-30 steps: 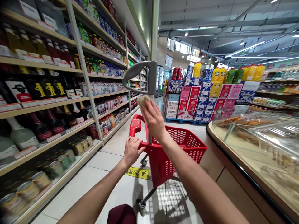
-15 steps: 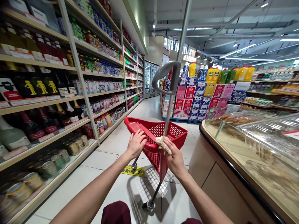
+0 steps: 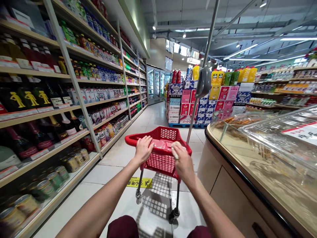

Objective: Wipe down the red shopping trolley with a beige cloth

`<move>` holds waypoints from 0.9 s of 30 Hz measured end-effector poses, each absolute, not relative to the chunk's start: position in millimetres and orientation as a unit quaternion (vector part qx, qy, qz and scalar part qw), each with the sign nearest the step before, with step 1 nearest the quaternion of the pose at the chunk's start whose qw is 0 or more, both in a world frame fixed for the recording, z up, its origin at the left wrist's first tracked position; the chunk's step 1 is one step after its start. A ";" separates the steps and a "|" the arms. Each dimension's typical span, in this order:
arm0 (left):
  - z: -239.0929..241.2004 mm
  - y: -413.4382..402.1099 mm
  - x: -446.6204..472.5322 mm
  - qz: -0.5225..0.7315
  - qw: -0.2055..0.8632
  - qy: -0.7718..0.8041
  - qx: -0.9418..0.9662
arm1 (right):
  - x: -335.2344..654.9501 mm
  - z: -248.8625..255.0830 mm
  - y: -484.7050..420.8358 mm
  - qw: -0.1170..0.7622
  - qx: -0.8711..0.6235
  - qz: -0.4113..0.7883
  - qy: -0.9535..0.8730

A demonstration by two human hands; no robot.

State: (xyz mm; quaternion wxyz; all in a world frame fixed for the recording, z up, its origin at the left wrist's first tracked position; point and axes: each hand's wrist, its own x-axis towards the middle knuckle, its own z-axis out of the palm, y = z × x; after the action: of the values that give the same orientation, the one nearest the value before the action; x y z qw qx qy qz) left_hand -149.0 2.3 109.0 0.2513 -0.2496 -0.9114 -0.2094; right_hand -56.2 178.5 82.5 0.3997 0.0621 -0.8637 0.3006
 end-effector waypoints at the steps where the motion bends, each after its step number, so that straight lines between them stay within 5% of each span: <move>1: 106.3 4.2 -147.2 -0.212 0.255 -0.907 -0.260 | -61.0 82.6 167.0 0.404 0.083 0.295 -0.862; 8: 116.3 15.5 -121.2 -0.287 0.216 -0.895 -0.264 | -77.7 74.4 149.5 0.433 0.103 0.197 -0.873; 14: 128.4 54.7 -101.3 -0.210 0.150 -0.897 -0.358 | -65.9 76.0 179.9 0.321 0.064 0.175 -0.929; 27: 128.6 21.6 -123.7 -0.173 0.273 -0.905 -0.275 | -62.2 71.0 212.4 0.324 0.051 0.216 -0.920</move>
State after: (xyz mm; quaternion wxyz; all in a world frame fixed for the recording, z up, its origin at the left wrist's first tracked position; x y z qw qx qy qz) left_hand -123.7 21.6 128.6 0.2730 -0.2753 -0.9055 -0.1726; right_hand -62.2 212.4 71.0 0.3239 0.0512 -0.9197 0.2158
